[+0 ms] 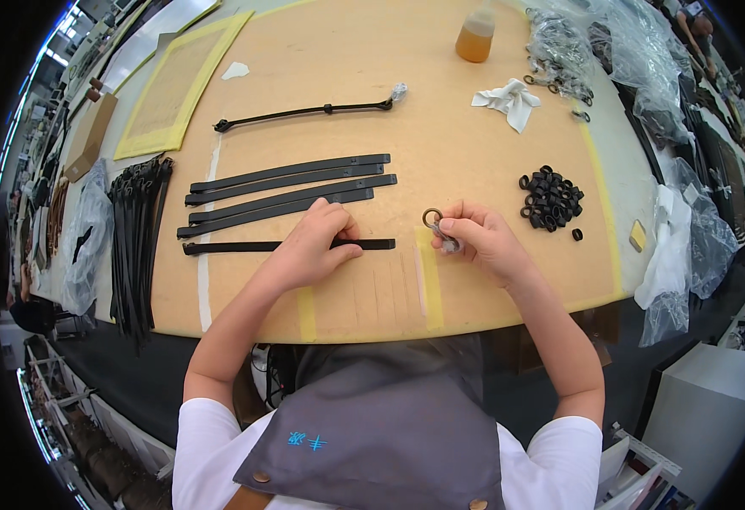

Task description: The person assembles black straps by sliding small black plastic rings onto them one by one. They pick up a strap, insert a ring, and slide it into place, repeating this process for multiple straps laid out on the table.

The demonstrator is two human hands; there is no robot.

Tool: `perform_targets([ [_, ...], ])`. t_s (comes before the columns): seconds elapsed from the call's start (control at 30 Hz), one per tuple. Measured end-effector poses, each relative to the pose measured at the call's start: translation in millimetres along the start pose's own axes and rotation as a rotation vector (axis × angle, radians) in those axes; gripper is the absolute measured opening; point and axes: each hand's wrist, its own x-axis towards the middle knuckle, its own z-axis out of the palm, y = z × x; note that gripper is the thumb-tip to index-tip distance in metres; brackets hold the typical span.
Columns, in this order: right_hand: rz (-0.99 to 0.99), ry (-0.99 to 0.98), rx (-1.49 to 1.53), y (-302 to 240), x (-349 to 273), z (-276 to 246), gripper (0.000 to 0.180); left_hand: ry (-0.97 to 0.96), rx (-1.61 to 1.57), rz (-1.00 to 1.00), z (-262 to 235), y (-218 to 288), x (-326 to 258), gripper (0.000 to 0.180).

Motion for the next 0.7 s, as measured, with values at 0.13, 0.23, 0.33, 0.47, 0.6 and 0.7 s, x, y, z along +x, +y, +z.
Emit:
perform_targets([
  [0.13,0.058,-0.066,0.333,6.3,-11.3,11.3,0.017,-0.084,-0.098,-0.097,-13.0,10.6,-2.4,0.018],
  [0.23,0.062,-0.033,0.423,7.9,-17.7,15.3,0.017,-0.113,-0.303,-0.172,-31.2,24.3,-2.6,0.020],
  [0.33,0.071,0.060,0.462,6.7,-23.2,18.3,0.019,-0.084,-0.455,-0.107,-33.0,34.9,-4.0,0.024],
  [0.47,-0.125,0.138,-0.143,18.2,-27.4,11.3,0.014,-0.050,-0.512,0.001,-16.3,27.7,-6.3,0.027],
  [0.6,-0.519,0.298,-0.989,19.1,-42.5,15.3,0.010,0.003,-0.490,0.026,0.5,26.8,-4.6,0.026],
  [0.7,-0.651,0.306,-1.078,13.2,-50.4,1.3,0.012,0.019,-0.465,0.030,6.9,23.6,-2.5,0.024],
])
